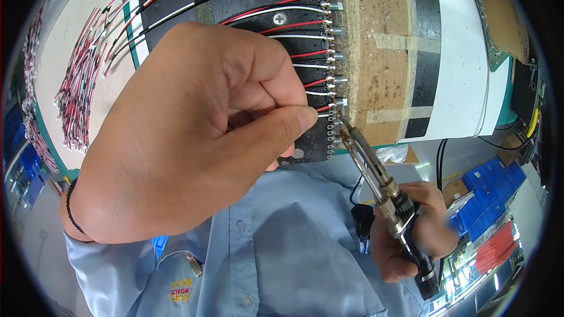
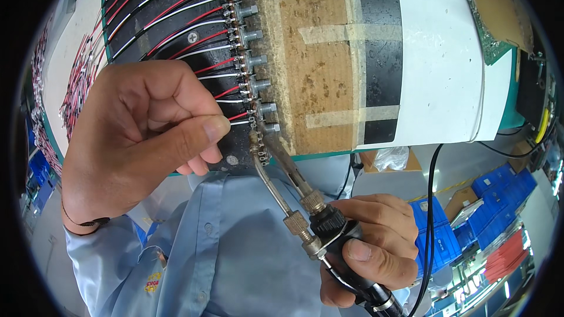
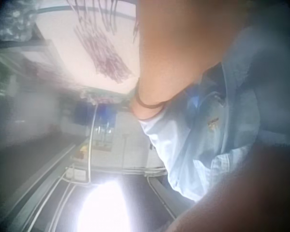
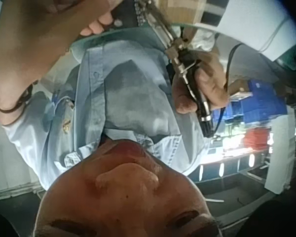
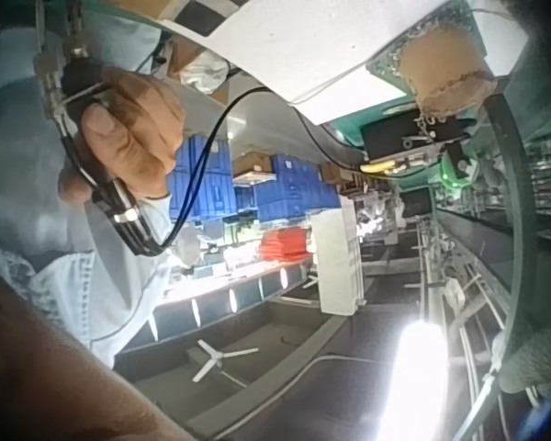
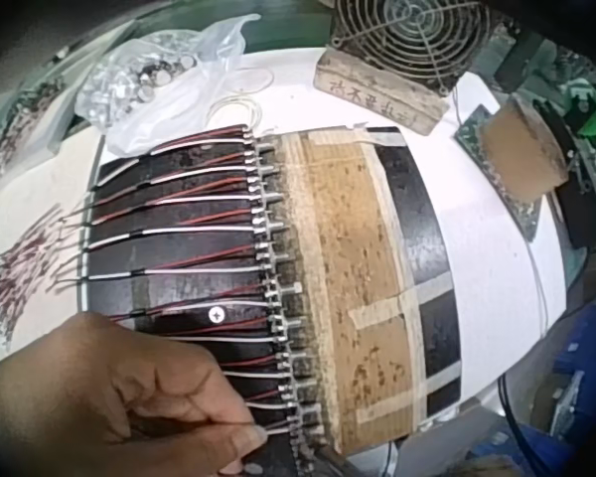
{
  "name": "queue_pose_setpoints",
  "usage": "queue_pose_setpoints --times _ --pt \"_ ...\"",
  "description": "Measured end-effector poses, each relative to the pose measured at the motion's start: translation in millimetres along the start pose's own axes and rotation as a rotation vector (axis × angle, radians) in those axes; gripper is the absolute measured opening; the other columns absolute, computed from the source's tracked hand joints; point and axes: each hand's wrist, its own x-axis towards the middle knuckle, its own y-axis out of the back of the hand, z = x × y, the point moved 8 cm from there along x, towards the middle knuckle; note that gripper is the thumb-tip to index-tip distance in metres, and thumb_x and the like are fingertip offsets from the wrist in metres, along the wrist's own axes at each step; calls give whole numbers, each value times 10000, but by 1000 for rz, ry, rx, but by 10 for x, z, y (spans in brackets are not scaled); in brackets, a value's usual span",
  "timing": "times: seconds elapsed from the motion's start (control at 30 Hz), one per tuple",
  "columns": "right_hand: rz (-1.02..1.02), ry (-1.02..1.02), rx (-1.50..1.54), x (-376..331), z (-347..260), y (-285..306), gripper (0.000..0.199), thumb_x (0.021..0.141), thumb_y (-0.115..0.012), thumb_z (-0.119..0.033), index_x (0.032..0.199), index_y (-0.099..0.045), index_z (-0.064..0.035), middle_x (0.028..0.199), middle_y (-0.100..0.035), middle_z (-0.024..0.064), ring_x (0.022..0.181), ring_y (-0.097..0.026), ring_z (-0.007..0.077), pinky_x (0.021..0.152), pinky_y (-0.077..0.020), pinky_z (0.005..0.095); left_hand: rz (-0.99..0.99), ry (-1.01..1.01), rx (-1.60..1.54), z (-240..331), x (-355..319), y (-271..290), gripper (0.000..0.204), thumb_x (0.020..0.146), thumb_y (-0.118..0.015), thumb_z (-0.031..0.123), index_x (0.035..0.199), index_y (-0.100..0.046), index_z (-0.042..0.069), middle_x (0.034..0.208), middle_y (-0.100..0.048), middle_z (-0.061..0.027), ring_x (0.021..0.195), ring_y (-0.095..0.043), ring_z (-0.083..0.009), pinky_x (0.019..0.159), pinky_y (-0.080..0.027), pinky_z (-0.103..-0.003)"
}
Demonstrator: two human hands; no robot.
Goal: Soldering wires onto a connector board at an electronics workstation.
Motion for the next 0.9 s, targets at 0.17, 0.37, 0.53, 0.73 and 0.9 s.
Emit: queue_pose_setpoints --times 0.17,0.37,0.53,0.73,0.9 --pt "28 21 -13 7 5 -24 532 929 -589 -517 1156 -513 -43 675 -586 132 569 -587 228 478 -428 306 -25 7 8 39 11 -10 89 901 -674 41 856 -646 -31 707 -673 -76 637 -643 -79 567 -502 -190" --pt "-25 38 -19 45 10 -49 518 933 -587 -497 1135 -510 -26 631 -583 122 564 -589 228 482 -430 303 -59 -21 -51 30 39 -15 84 895 -670 14 840 -638 -41 703 -663 -73 634 -639 -75 565 -504 -192" --pt "-41 10 -17 53 14 -47 521 926 -597 -489 1146 -508 -26 631 -591 134 562 -591 235 480 -442 300 -29 -84 -111 -44 31 -23 85 891 -671 4 831 -636 -45 703 -659 -72 631 -638 -77 564 -507 -196" --pt "-42 -32 17 37 29 -35 516 927 -606 -477 1171 -504 -34 655 -598 158 584 -598 240 490 -476 302 -38 -81 -108 -50 27 -14 90 891 -669 3 825 -634 -46 700 -657 -73 626 -638 -78 558 -506 -198" --pt "-50 -58 5 9 25 -9 528 926 -607 -485 1205 -501 -50 695 -606 188 631 -614 255 512 -501 311 -27 -63 -108 -48 22 -18 89 889 -667 -2 820 -632 -44 697 -655 -71 622 -635 -79 559 -504 -198"
